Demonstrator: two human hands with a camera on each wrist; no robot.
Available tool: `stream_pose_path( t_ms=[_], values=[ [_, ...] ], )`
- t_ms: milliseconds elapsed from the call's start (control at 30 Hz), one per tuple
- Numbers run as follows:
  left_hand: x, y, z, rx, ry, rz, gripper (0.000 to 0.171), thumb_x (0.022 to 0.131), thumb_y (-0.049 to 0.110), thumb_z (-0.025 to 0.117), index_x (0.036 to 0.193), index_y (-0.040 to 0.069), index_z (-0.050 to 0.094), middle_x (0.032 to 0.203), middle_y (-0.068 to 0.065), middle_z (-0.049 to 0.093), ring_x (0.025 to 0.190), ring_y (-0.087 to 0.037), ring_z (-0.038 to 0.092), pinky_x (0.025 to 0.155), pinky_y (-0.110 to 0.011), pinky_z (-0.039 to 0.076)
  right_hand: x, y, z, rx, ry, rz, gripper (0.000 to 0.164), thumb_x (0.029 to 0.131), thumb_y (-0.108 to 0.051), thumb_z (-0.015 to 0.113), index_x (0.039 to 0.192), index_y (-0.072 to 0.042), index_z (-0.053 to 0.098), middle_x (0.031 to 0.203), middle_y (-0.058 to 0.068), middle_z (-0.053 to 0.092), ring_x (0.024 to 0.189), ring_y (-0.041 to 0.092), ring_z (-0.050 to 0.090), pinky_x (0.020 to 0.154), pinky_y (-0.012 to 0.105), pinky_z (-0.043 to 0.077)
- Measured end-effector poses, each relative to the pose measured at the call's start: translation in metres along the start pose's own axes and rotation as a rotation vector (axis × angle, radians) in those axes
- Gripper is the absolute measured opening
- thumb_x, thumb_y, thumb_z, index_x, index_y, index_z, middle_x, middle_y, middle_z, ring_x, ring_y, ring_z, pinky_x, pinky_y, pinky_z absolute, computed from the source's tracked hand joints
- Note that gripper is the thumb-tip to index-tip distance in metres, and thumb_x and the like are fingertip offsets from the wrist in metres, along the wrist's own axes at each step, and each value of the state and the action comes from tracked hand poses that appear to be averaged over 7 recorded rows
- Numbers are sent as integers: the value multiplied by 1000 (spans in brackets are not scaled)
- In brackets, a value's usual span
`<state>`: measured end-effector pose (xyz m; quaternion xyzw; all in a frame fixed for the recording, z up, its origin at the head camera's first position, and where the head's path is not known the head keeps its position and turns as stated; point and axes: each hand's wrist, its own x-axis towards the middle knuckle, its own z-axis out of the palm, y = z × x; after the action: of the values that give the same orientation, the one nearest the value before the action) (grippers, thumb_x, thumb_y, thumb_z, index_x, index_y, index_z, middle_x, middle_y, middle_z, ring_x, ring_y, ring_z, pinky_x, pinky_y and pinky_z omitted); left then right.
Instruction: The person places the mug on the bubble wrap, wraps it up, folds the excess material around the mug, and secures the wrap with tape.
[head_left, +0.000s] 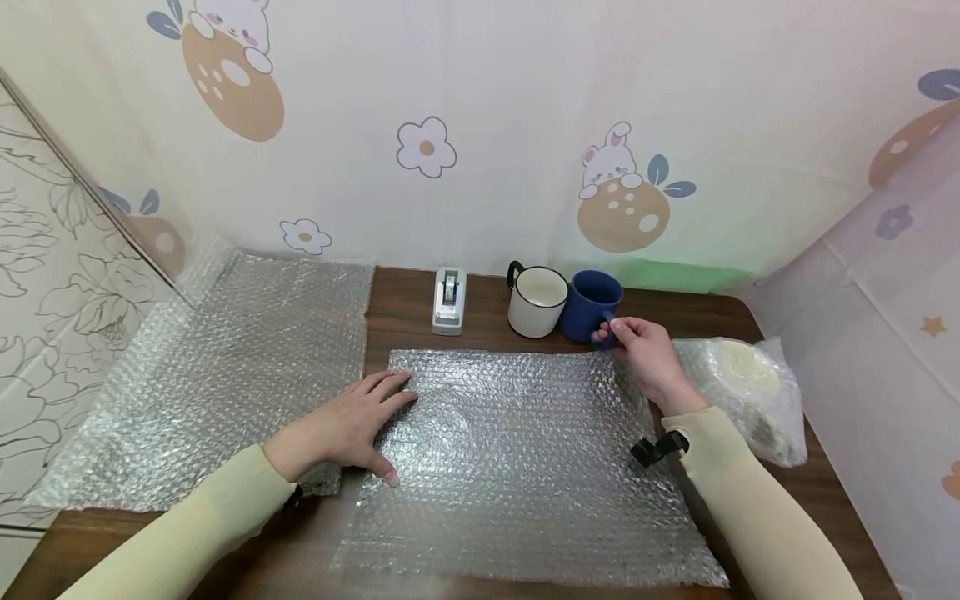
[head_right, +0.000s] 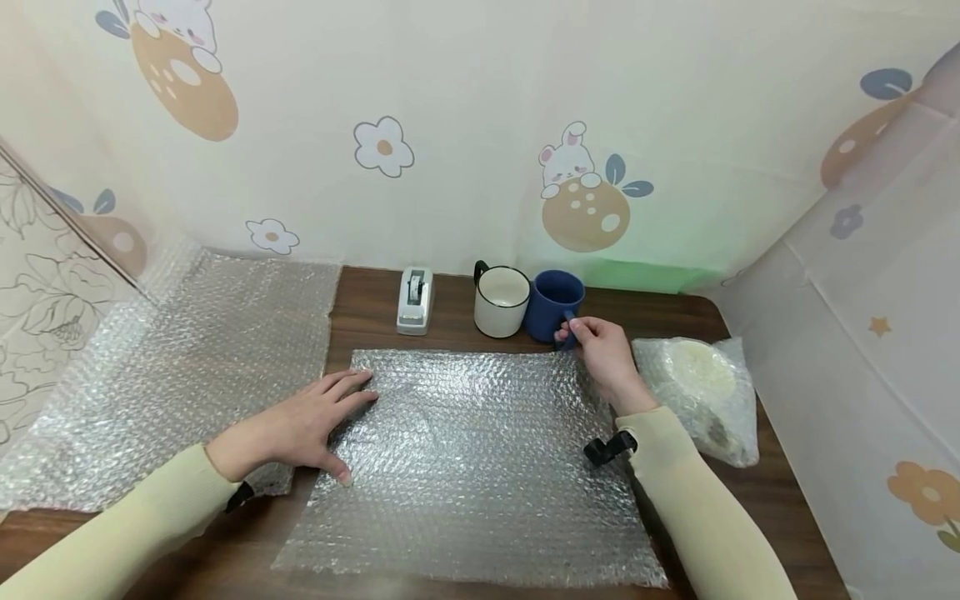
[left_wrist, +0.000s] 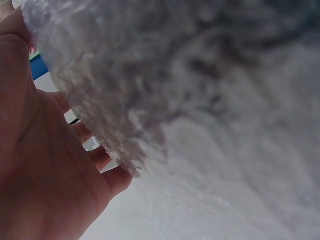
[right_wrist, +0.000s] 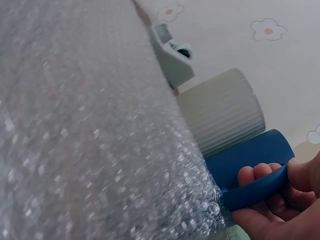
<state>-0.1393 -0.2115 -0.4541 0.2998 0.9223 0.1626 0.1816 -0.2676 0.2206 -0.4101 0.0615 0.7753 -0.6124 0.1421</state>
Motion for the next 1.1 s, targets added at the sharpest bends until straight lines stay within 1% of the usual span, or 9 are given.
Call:
stream_pose_path(
  t_ms=[167,367,467,567,633,767,933,1000,1100],
  values=[
    [-1,0,-1,-8,7,-1,122,57,75,79,152,10,39,161,-17,22,144,-42,22,111,-61,28,-4,-6,0,60,16,-51,34,105,-17,50,117,14,55,91,0,71,93,10,69,86,25,53],
    [0,1,-3,4,-16,-14,122,57,75,78,153,11,37,162,-16,21,145,-41,21,111,-60,28,-20,-20,1,154,49,-97,25,102,-17,56,108,7,61,93,2,71,93,12,70,87,22,53],
    [1,2,-4,6,-21,-17,123,57,75,78,153,11,37,162,-17,21,145,-42,21,111,-62,28,-29,-28,-3,165,26,-138,27,101,-18,56,109,8,60,96,4,71,94,13,70,89,22,52],
    [1,3,-4,6,-25,-25,123,57,75,78,153,11,37,162,-17,21,145,-42,21,110,-63,28,-39,-37,-11,145,-39,-172,32,101,-19,57,112,11,58,99,6,72,98,14,70,89,20,51],
    [1,3,-5,6,-30,-31,122,57,74,79,153,12,37,162,-16,20,145,-42,21,110,-62,28,-46,-42,-17,115,-83,-178,34,101,-22,56,114,9,59,100,7,73,99,14,69,89,20,51],
    [2,4,-6,7,-26,-24,121,58,73,80,152,11,38,162,-17,21,144,-42,22,111,-62,28,-59,-45,-22,129,-213,-205,28,103,-19,53,112,5,64,100,8,73,102,15,69,90,22,52],
    [1,3,-11,34,-45,-20,119,60,72,79,152,8,39,161,-19,22,144,-42,24,113,-60,24,-69,-36,-14,236,-442,-265,26,106,-7,43,108,5,66,102,10,73,104,19,69,93,28,52],
    [1,1,-13,66,-49,-21,118,61,72,79,151,7,40,161,-21,22,143,-42,25,114,-60,23,-74,-31,-9,230,-500,-272,26,106,-5,42,109,6,65,104,10,73,105,20,69,94,29,52],
    [3,-2,-18,122,-53,-26,117,62,73,78,150,6,41,160,-22,24,143,-42,26,114,-60,20,-80,-22,-4,178,-550,-273,26,106,-4,42,111,10,63,105,12,72,106,21,68,94,30,52]
  ],
)
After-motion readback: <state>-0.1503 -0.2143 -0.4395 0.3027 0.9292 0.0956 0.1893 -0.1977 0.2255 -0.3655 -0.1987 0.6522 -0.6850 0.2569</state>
